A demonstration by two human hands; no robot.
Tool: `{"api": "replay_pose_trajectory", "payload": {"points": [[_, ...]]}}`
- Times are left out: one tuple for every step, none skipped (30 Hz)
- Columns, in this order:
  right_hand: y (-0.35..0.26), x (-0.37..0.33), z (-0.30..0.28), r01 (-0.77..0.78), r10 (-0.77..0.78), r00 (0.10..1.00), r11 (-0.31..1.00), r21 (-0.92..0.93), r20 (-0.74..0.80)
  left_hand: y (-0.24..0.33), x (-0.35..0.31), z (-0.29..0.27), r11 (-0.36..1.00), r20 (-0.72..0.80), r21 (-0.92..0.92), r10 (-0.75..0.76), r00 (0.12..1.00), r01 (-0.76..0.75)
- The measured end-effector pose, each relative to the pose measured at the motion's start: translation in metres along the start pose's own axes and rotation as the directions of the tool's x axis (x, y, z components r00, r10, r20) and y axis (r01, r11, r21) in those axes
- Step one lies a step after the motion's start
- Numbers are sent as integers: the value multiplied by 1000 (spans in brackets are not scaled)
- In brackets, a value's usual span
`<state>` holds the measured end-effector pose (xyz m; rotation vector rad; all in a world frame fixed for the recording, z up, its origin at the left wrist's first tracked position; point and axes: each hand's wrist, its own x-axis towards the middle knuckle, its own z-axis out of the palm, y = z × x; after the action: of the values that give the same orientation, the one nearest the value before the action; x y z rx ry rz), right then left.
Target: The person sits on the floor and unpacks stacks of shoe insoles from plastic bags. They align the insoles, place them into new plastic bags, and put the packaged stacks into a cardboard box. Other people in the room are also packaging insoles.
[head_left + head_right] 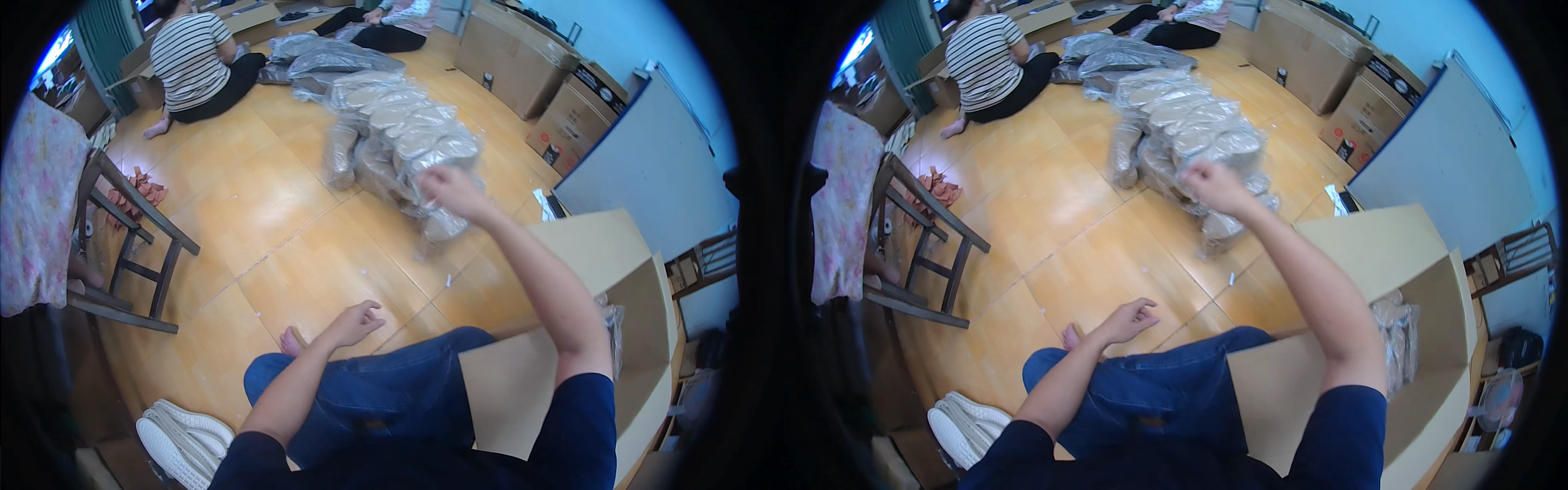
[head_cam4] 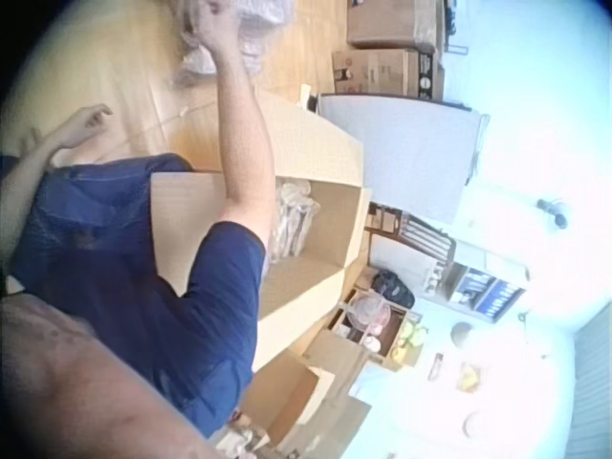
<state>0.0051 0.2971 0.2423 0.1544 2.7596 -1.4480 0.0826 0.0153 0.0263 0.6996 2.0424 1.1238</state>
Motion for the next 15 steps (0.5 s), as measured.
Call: {"api": "replay_pose_trajectory", "payload": {"points": [[13, 23, 31, -46, 47, 996, 999, -4, 76, 2, 3, -2, 977, -50, -189, 89, 995, -97], [24, 44, 62, -162, 163, 979, 987, -22, 124, 5, 4, -6, 997, -75, -74, 16, 997, -22], [35, 63, 92, -181, 185, 967, 983, -35, 175, 7, 4, -10, 1000, -105, 17, 9, 994, -7], [45, 81, 119, -300, 310, 930, 951, -82, 195, 9, 3, -13, 992, -155, 120, -7, 988, 25], [52, 100, 142, -220, 252, 958, 952, -214, 137, 10, 3, -15, 993, -123, 114, -11, 992, 26], [57, 119, 162, -184, 220, 973, 919, -349, 68, 12, 3, -17, 991, -111, 125, -26, 994, 40], [60, 138, 179, -198, 212, 977, 849, -490, -27, 13, 3, -18, 987, -86, 140, -63, 994, 75], [63, 158, 193, -304, 261, 953, 822, -482, -157, 13, 4, -19, 992, -78, 114, -44, 996, 53], [67, 177, 202, -317, 254, 948, 814, -487, -193, 14, 5, -20, 994, -56, 93, -50, 997, 55], [70, 198, 208, -341, 251, 937, 798, -496, -241, 15, 6, -20, 995, -19, 70, -63, 998, 64], [75, 218, 215, -340, 216, 933, 794, -504, -288, 15, 9, -21, 996, -38, 54, -62, 997, 64], [83, 234, 217, -397, 313, 914, 815, -421, -257, 15, 10, -22, 997, -40, 32, -69, 997, 71], [92, 246, 222, -433, 369, 897, 842, -321, -242, 16, 12, -22, 997, -44, 6, -76, 996, 76], [101, 251, 231, -440, 390, 890, 871, -220, -236, 15, 14, -22, 996, -46, 1, -90, 995, 90], [110, 253, 238, -473, 435, 863, 874, -108, -258, 15, 15, -22, 995, -49, -4, -102, 994, 102]]}}
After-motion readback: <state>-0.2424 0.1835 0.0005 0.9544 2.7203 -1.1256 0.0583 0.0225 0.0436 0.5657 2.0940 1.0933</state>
